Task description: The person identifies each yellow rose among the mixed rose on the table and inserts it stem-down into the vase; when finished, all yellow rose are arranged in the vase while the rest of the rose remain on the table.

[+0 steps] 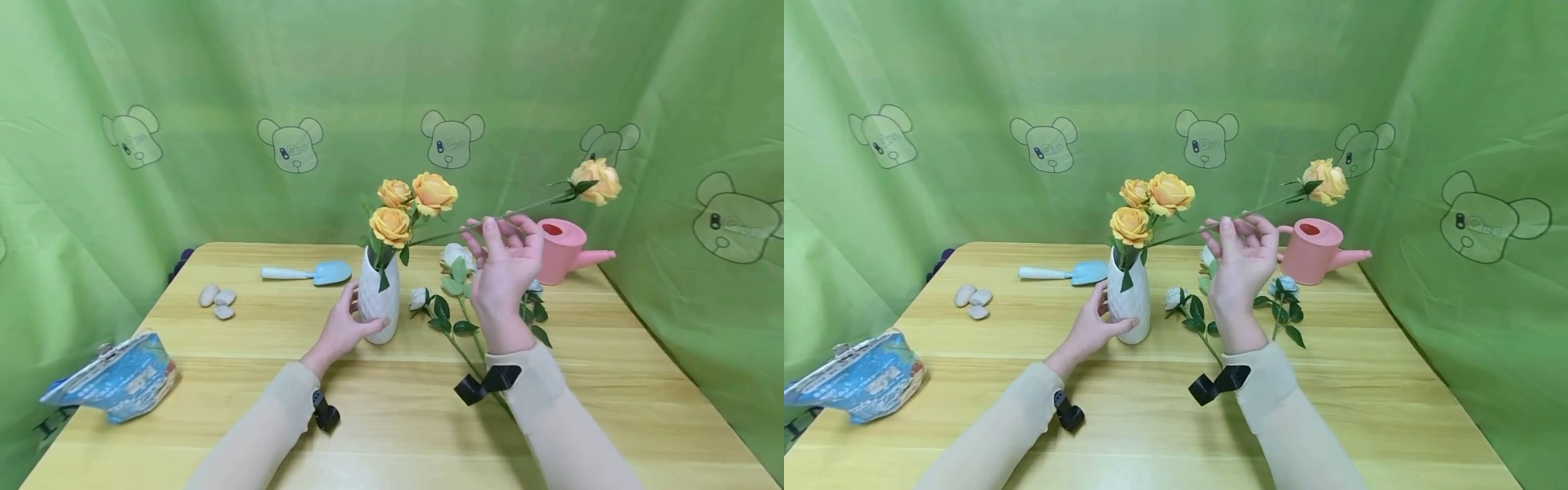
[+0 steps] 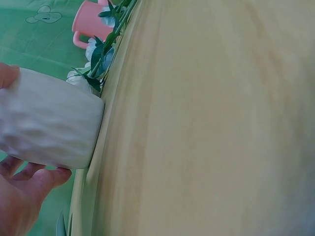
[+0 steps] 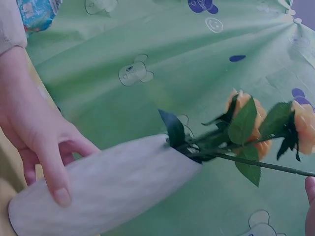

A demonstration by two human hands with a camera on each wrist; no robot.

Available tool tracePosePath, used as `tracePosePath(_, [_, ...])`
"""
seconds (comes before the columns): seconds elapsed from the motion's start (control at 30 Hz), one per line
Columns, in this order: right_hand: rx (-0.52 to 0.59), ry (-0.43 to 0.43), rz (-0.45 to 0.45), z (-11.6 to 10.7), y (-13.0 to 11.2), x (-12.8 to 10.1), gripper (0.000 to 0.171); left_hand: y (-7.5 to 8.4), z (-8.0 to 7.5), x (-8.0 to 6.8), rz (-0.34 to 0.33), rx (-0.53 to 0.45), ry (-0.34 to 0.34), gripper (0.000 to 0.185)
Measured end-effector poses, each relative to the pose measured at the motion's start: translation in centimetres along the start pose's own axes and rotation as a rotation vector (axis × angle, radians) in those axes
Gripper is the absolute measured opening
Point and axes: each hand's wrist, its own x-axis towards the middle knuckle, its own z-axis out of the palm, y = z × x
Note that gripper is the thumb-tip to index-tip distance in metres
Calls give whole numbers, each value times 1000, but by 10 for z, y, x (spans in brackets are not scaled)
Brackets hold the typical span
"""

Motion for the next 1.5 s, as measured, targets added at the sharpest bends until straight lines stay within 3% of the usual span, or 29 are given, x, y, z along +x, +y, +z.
tracePosePath(0.3, [-4,-75,19,12,6,-13,30,1,-1,0,6,-20,-12,80])
tracePosePath(0.5, [-84,-153,-52,10,11,-17,30,1,-2,-1,9,3,-3,77])
tracePosePath(0.77, [-145,-247,-79,4,27,-21,28,35,-7,-12,0,-1,-43,74])
tracePosePath(1.0, [-92,-235,-18,4,38,-19,28,33,-7,-12,2,-1,-42,73])
tracePosePath(1.27, [-201,-274,0,-1,42,-14,26,33,-7,-12,-2,-10,-40,73])
tracePosePath(1.5, [-283,-264,26,4,32,12,31,33,-7,-12,-10,-11,-47,73])
